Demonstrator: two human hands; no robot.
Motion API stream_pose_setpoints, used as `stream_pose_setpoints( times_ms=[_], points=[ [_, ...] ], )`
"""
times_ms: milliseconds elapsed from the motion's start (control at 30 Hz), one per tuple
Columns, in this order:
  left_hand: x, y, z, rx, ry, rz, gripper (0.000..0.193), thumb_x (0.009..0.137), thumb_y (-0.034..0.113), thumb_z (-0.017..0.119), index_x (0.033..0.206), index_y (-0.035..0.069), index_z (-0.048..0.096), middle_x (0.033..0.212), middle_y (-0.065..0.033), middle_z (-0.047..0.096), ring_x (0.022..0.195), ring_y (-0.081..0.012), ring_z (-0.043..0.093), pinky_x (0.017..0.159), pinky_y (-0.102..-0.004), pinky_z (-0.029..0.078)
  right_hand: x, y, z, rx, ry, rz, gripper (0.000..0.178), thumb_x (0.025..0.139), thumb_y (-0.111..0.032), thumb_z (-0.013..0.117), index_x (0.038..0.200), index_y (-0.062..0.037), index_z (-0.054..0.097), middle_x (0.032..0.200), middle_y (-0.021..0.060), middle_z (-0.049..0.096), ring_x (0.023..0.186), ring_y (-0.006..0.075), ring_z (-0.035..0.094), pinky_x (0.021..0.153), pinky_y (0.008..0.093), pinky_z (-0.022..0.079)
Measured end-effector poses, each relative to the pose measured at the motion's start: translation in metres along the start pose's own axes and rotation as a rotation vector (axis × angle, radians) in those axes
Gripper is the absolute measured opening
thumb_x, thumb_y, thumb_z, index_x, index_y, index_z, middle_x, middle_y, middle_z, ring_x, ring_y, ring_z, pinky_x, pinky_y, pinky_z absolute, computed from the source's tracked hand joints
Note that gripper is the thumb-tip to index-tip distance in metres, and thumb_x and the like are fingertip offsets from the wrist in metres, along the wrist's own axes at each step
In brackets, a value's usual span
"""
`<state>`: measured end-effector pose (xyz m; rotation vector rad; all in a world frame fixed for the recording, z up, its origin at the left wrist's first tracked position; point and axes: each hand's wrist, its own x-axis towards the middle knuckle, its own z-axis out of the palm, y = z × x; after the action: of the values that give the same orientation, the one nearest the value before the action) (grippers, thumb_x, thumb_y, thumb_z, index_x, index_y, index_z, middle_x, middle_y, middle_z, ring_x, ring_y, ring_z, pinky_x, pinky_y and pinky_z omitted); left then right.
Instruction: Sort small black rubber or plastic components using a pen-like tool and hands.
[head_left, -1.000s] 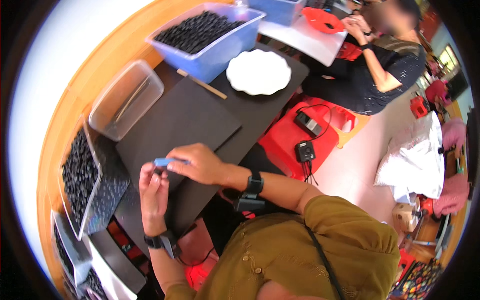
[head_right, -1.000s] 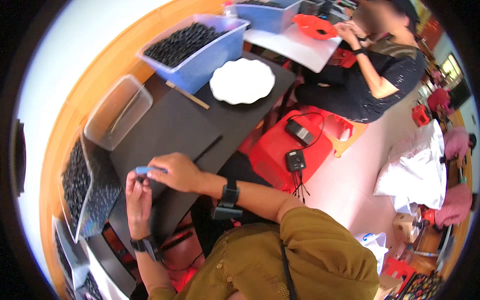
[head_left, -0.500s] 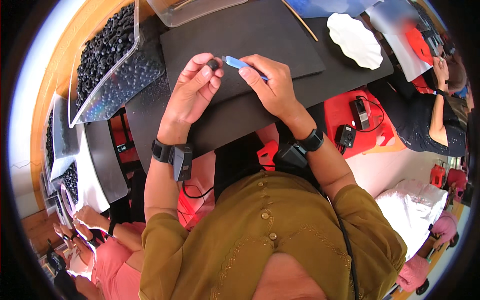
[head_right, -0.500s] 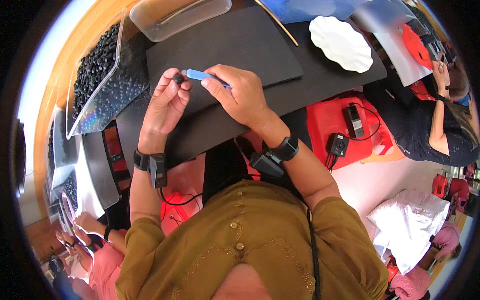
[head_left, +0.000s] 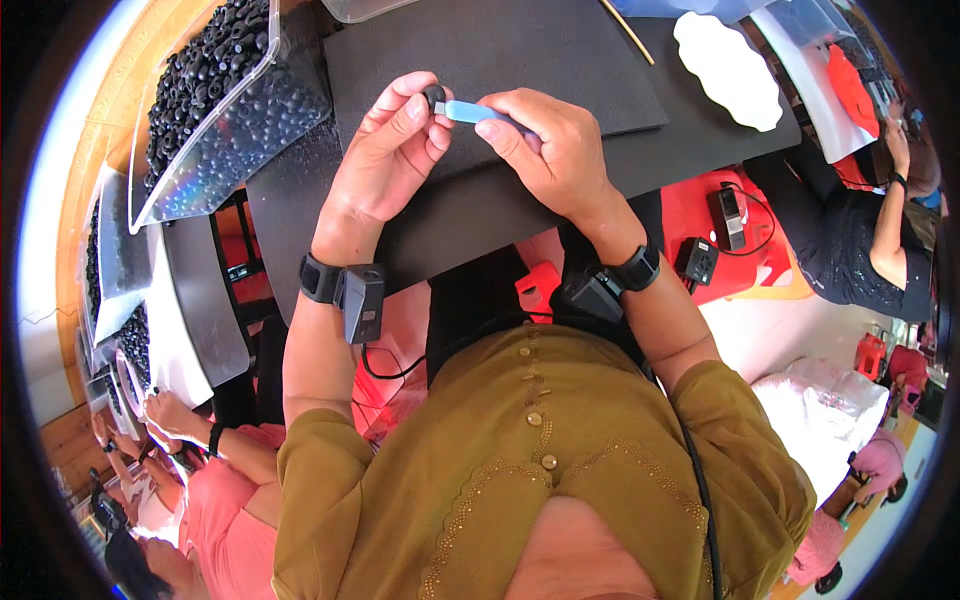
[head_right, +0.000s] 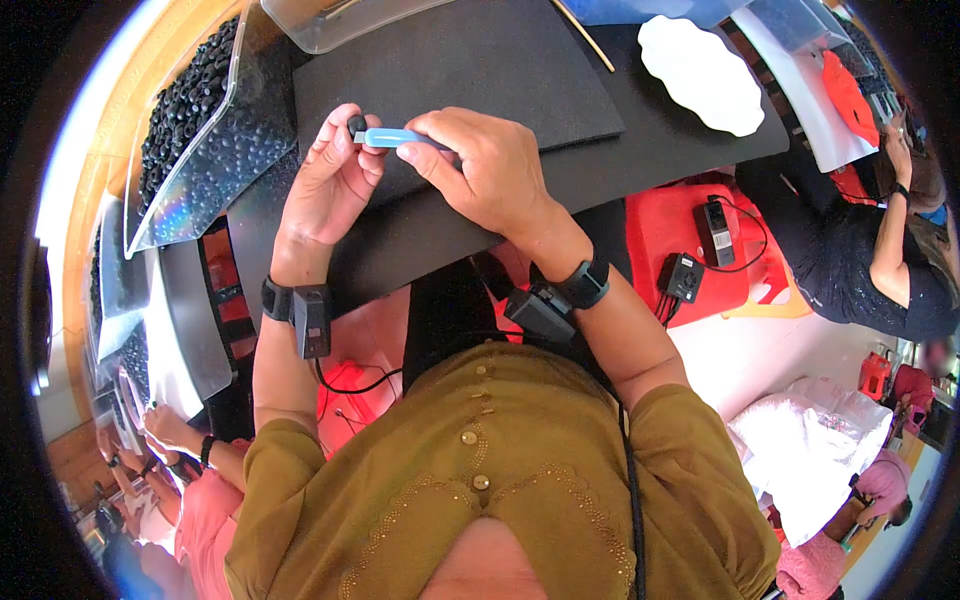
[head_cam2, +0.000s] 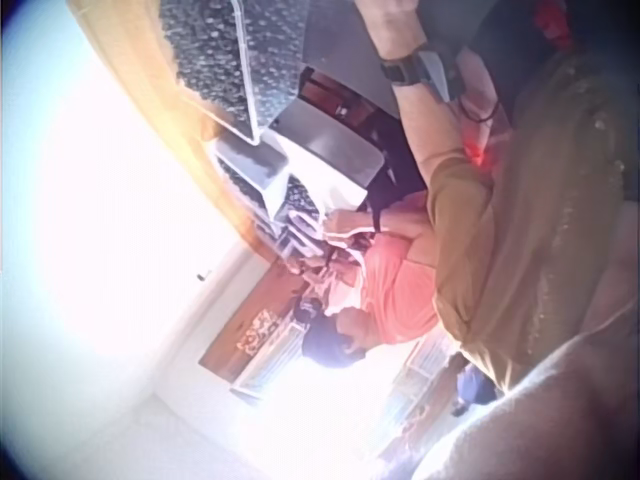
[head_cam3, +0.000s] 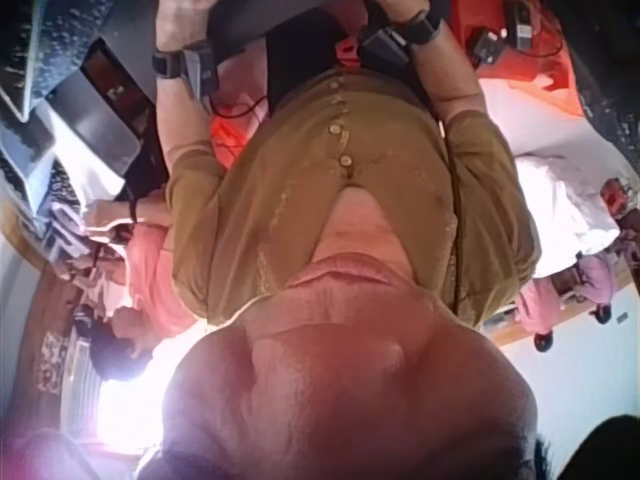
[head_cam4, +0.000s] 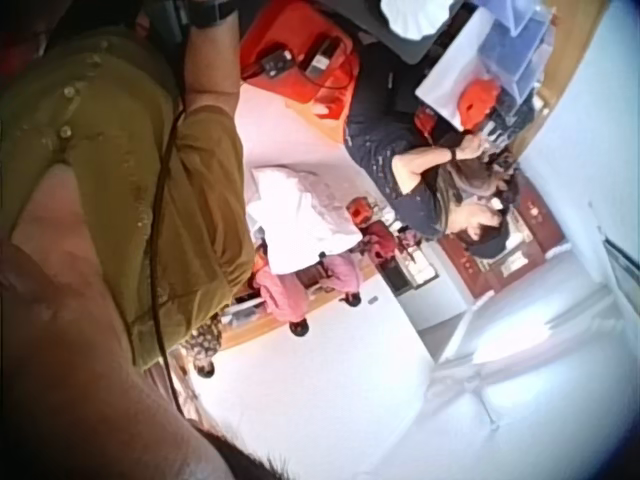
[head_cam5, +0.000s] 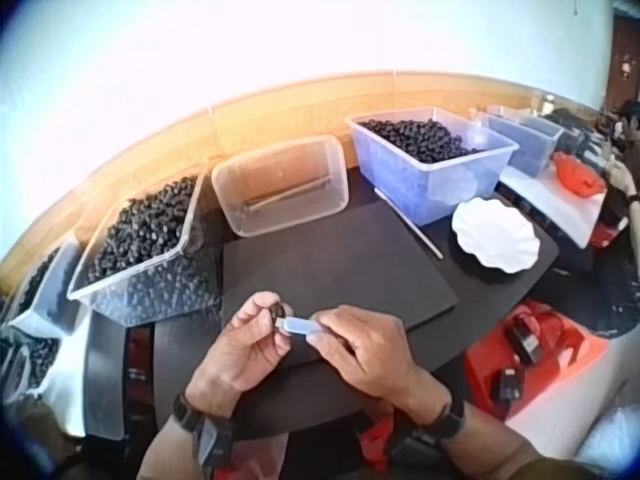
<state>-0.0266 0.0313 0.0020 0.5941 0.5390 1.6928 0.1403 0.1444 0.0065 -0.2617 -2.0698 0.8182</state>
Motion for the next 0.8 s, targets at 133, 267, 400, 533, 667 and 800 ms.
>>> stream_pose_setpoints(
  times_ms=[133,267,400,533,667,800],
  points=[
    [0.001,0.000,0.001,0.009,-0.001,0.003,0.029,0.092,0.012,0.059,0.120,0.005,0.053,0.109,-0.0107,0.056,0.093,-0.0166,0.056,0.080,-0.0242,0.050,0.000,0.000,-0.001,-0.015,-0.015,-0.003,0.023,0.086,-0.028,0.064,0.089,-0.0054,0.066,0.073,0.0087,0.062,0.058,0.0234,0.059,0.052,0.0327,0.045],
    [0.001,0.000,0.002,-0.005,-0.009,-0.002,0.026,0.093,0.011,0.058,0.117,0.005,0.055,0.106,-0.0101,0.058,0.092,-0.0164,0.058,0.080,-0.0245,0.051,0.000,-0.001,0.000,-0.009,0.012,-0.004,0.023,0.086,-0.028,0.065,0.089,-0.0054,0.067,0.072,0.0087,0.062,0.057,0.0234,0.059,0.051,0.0327,0.044],
    [0.000,0.000,0.003,0.004,-0.002,-0.002,0.021,0.093,0.010,0.058,0.114,0.004,0.058,0.102,-0.0089,0.061,0.090,-0.0155,0.060,0.080,-0.0244,0.051,-0.001,0.001,0.000,-0.014,0.001,-0.012,0.023,0.086,-0.028,0.065,0.089,-0.0055,0.067,0.072,0.0087,0.062,0.057,0.0233,0.059,0.051,0.0326,0.044],
    [0.002,-0.001,0.000,0.018,-0.005,0.011,0.019,0.093,0.010,0.058,0.111,0.005,0.059,0.101,-0.0088,0.061,0.089,-0.0155,0.060,0.078,-0.0251,0.051,-0.001,0.001,0.000,-0.032,-0.006,0.008,0.022,0.085,-0.027,0.066,0.088,-0.0059,0.067,0.071,0.0092,0.062,0.057,0.0237,0.059,0.051,0.0329,0.044],
    [0.000,-0.001,0.002,0.083,-0.055,0.014,0.015,0.090,0.009,0.062,0.105,0.005,0.060,0.099,-0.0072,0.062,0.084,-0.0130,0.059,0.076,-0.0254,0.050,0.002,0.000,0.001,-0.030,0.025,-0.042,0.022,0.085,-0.027,0.065,0.087,-0.0056,0.067,0.070,0.0108,0.062,0.057,0.0253,0.059,0.051,0.0336,0.044],
    [-0.003,-0.026,0.025,0.453,-0.251,-0.183,0.016,0.086,0.014,0.067,0.098,0.007,0.058,0.089,-0.0069,0.058,0.077,-0.0108,0.050,0.069,-0.0223,0.043,0.020,0.010,-0.008,0.056,0.114,0.195,0.024,0.090,-0.025,0.062,0.088,-0.0022,0.066,0.063,0.0132,0.058,0.053,0.0224,0.058,0.050,0.0304,0.042]
  ],
)
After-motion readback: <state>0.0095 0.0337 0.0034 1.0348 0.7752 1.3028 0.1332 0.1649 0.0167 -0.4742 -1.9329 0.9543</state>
